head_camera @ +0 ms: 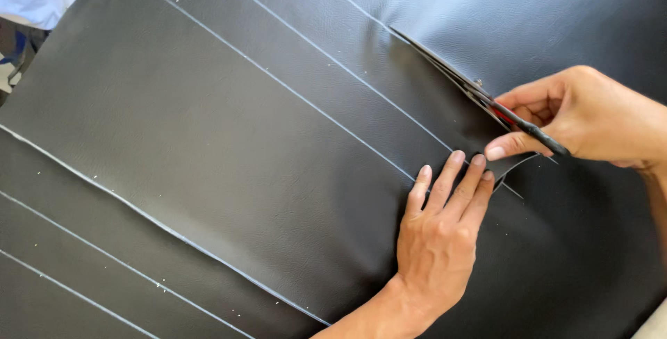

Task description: The person cuts a large sheet of black leather along marked lines using shears. They then place a newspaper pattern on the leather, secure it with a padlock and a metal weight, and cut around the pattern to create a shaped piece.

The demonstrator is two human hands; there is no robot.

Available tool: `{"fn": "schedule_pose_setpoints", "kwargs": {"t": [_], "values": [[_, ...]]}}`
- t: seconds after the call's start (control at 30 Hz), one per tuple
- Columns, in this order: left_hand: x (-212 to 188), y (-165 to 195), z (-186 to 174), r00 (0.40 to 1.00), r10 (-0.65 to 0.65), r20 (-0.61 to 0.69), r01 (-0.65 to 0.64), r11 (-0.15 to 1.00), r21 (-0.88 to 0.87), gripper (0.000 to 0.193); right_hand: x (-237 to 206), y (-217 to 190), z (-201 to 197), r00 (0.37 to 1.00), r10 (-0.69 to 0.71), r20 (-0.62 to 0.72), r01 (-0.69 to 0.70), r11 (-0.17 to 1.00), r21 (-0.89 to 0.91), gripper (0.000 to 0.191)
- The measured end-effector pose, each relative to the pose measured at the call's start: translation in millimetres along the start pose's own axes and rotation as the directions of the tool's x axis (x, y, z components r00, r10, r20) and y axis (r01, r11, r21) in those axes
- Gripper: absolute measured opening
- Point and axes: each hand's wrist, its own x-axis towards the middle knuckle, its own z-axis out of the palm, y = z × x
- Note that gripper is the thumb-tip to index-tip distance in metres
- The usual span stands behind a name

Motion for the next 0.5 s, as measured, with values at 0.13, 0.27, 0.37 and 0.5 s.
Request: {"fn": "schedule_pose_setpoints", "kwargs": {"t": [0.13,0.27,0.37,0.5], "values": [[0.9,0.8,-4.0,1.0,0.005,-0.002,-0.005,1.0,0.0,0.045,9.8,-18.5,-1.2,0.96,-0.278,-0.042,0.281,0.954,0.106,0.057],[1.3,0.8,-5.3,1.0,-0.002,0.0,0.002,1.0,-0.016,0.045,12.2,-38.5,-0.6,0.998,-0.034,-0.052,0.033,0.999,-0.017,0.048],[0.2,-0.2,-4.9,1.0,0.002,-0.012,-0.002,1.0,-0.026,0.045,12.0,-55.1,-2.1,0.996,-0.038,-0.079,0.037,0.999,-0.016,0.05],[-2.5,-1.9,-3.3,1.0,0.001,-0.009,-0.001,1.0,-0.028,0.047,22.9,-81.1,0.5,0.993,-0.071,-0.097,0.068,0.997,-0.027,0.051]]}}
